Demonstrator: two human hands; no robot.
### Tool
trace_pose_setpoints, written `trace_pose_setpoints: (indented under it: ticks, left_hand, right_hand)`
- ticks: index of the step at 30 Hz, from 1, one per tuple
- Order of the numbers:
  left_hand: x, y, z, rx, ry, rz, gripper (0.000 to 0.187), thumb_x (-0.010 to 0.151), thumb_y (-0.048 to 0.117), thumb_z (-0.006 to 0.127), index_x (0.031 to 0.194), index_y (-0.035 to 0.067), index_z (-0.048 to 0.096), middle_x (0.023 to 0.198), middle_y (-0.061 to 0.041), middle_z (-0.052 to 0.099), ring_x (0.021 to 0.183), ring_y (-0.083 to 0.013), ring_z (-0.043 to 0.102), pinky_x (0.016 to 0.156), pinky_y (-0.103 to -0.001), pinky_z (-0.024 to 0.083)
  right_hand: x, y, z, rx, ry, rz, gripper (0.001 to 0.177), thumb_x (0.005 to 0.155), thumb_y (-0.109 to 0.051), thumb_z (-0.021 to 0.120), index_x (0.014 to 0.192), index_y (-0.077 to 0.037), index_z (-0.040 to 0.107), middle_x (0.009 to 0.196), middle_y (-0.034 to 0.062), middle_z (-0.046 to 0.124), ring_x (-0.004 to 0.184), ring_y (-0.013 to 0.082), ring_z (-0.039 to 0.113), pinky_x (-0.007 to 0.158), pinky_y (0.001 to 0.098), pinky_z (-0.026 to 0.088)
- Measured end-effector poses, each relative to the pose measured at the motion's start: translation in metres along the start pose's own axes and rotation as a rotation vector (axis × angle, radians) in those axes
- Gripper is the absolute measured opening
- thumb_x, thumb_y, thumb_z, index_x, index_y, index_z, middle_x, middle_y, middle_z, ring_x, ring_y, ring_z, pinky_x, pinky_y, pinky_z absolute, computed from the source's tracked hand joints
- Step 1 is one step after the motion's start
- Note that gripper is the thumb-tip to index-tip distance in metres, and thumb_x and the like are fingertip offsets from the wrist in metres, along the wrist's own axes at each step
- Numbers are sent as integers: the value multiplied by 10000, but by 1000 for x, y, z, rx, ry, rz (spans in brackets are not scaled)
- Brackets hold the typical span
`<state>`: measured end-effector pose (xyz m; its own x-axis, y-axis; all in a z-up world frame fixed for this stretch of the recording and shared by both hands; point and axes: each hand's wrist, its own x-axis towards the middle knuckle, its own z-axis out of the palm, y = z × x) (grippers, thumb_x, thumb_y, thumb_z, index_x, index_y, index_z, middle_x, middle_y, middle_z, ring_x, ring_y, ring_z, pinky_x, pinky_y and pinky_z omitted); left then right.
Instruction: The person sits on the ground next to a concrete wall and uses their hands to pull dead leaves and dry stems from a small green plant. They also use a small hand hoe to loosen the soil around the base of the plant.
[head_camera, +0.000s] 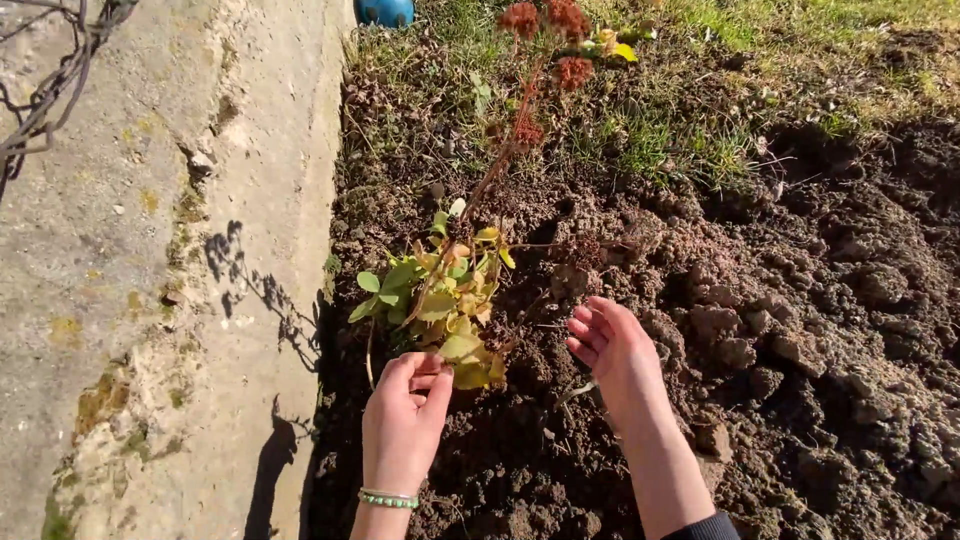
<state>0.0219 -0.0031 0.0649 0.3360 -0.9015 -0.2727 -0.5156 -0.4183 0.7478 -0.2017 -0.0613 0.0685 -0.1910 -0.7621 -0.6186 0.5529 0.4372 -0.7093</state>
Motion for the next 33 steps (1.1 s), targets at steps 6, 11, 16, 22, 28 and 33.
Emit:
trace_pose_setpoints:
  ticks: [6, 11, 16, 22, 28, 33]
  left_hand:
    - [17, -57, 27, 75, 140, 284, 259, 884, 130, 685, 1142, 139, 675, 1156, 10, 708, 943, -127, 728, 758, -297, 621]
    - [19, -46, 43, 332, -46, 477, 555, 824, -28, 668, 1362, 49, 559, 1205, -220, 662, 1165, -396, 598, 975, -482, 493]
    - [16, -73, 48, 291, -91, 463, 424, 862, -31, 639, 1228, 180, 682, 1083, -58, 715, 1096, -263, 659, 924, -388, 533]
    - [21, -109, 78, 305, -158, 645, 499, 874, -19, 510, 1332, 109, 663, 1190, -134, 726, 1173, -326, 614, 903, -409, 508]
    - [27, -156, 89, -16, -112, 265, 449, 910, -16, 478, 1247, 169, 710, 1095, -66, 758, 1098, -284, 675, 906, -406, 538]
    - [24, -138, 60, -146, 53, 23, 338, 941, 54, 480, 1056, 224, 749, 943, 16, 776, 965, -213, 733, 866, -389, 559]
  right_hand:
    - [10, 85, -5, -437, -172, -41, 445, 985, -107, 498, 1428, -108, 547, 1334, 131, 632, 942, 225, 692, 815, 340, 595]
    - [4, 100, 4, -606, -336, -219, 450, 917, -11, 568, 1360, -84, 590, 1226, 254, 626, 1053, 303, 678, 873, 431, 603]
    - [-10, 111, -2, -648, -149, -242, 316, 942, 0, 546, 1149, -122, 751, 999, 127, 802, 949, 240, 726, 923, 394, 544]
    - [-62, 144, 32, -383, 96, -938, 141, 1060, -189, 490, 1112, -62, 455, 925, 47, 483, 741, 134, 561, 646, 245, 490]
    - [-13, 158, 98, -775, -252, -445, 334, 1020, -180, 561, 1295, 9, 577, 1063, 185, 716, 926, 291, 741, 768, 396, 609]
    - [63, 188, 111, -1370, -79, -433, 630, 948, -617, 616, 980, 8, 679, 834, 233, 710, 849, 390, 747, 720, 489, 621]
